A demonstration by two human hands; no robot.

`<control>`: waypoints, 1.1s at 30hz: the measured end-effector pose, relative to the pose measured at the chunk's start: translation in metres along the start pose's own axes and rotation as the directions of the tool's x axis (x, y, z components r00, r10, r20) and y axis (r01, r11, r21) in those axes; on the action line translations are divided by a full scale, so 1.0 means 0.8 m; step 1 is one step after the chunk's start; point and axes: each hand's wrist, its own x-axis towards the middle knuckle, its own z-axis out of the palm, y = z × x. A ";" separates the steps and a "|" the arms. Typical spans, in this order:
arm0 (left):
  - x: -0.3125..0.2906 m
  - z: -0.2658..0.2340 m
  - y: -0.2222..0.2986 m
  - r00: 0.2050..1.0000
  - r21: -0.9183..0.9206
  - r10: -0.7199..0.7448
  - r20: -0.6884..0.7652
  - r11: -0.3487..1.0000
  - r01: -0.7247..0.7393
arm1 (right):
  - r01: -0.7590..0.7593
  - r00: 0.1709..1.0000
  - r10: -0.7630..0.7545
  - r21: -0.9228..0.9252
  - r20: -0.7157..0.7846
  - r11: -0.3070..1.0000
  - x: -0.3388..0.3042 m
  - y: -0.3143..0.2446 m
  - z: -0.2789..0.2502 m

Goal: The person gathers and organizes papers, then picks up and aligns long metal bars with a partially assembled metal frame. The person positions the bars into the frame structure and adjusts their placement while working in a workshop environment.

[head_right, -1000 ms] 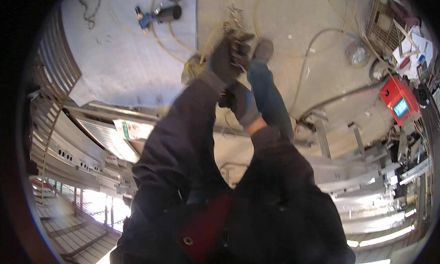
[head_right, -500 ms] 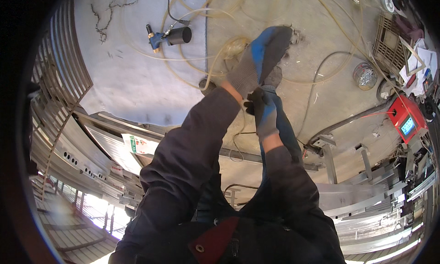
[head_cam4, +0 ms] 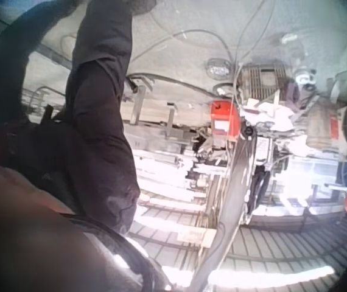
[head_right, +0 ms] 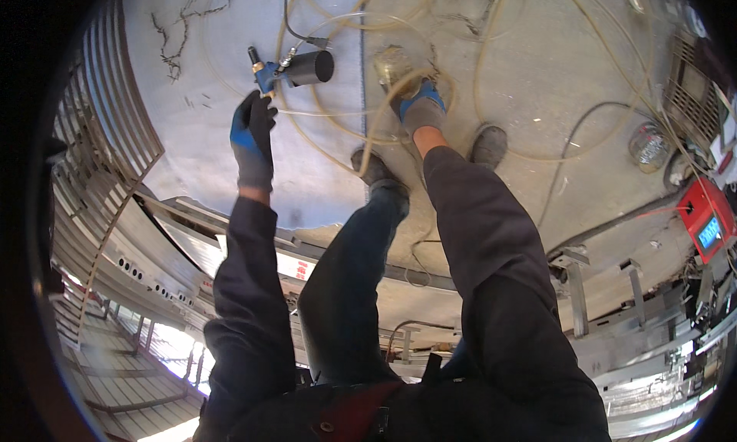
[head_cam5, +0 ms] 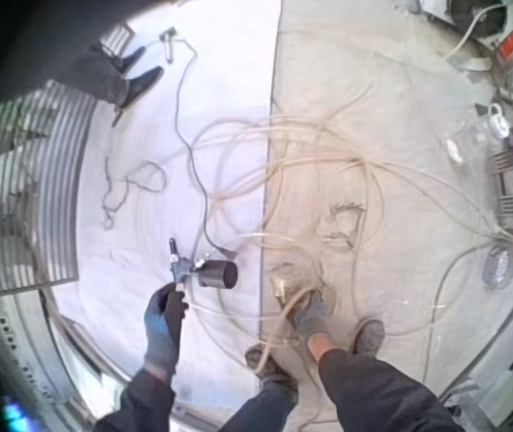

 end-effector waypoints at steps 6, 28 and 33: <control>0.168 0.045 -0.003 0.915 0.529 0.342 0.213 0.747 -0.403 | 0.019 0.999 -0.027 -0.174 -0.046 0.985 -0.006 -0.024 0.018; -0.170 -0.079 0.212 0.323 0.164 0.491 0.809 0.339 -0.926 | -0.489 0.811 -0.373 0.872 0.450 -0.011 -0.374 -0.026 -0.281; -0.265 -0.090 0.223 0.413 0.218 0.392 0.822 0.452 -0.865 | -0.448 0.845 -0.343 0.894 0.411 -0.031 -0.390 -0.048 -0.280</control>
